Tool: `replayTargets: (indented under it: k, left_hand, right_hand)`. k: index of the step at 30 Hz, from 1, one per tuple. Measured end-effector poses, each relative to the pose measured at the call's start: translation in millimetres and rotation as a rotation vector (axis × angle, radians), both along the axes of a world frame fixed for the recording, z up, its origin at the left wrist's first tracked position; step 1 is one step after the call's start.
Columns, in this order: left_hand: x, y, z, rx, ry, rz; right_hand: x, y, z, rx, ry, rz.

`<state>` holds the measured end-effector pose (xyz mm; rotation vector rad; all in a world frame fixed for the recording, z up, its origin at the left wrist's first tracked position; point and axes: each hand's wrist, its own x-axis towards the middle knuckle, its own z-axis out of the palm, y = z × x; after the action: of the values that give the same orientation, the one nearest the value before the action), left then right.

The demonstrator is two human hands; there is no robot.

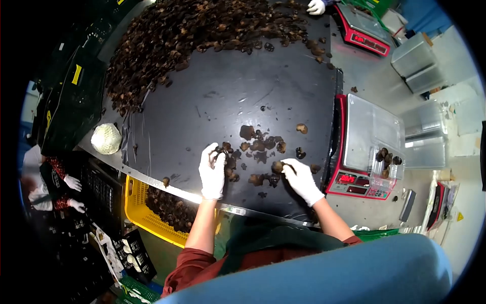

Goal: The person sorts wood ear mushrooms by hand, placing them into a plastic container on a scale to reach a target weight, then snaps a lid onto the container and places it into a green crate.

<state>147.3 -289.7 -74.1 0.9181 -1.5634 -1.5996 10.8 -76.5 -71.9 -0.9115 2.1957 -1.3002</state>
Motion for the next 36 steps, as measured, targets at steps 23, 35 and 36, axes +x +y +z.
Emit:
replayTargets:
  k: [23,35,36]
  left_hand:
    - [26,-21,6,0.411,-0.095,-0.204]
    - [33,-54,1,0.396,-0.018,-0.111]
    - [32,-54,1,0.354,-0.027,-0.109]
  right_hand:
    - [-18,-7,7,-0.348,-0.873,-0.111]
    - [-20,-13,27,-0.645,-0.933,-0.01]
    - [-21,-12,23,-0.686,-0.94,0.0]
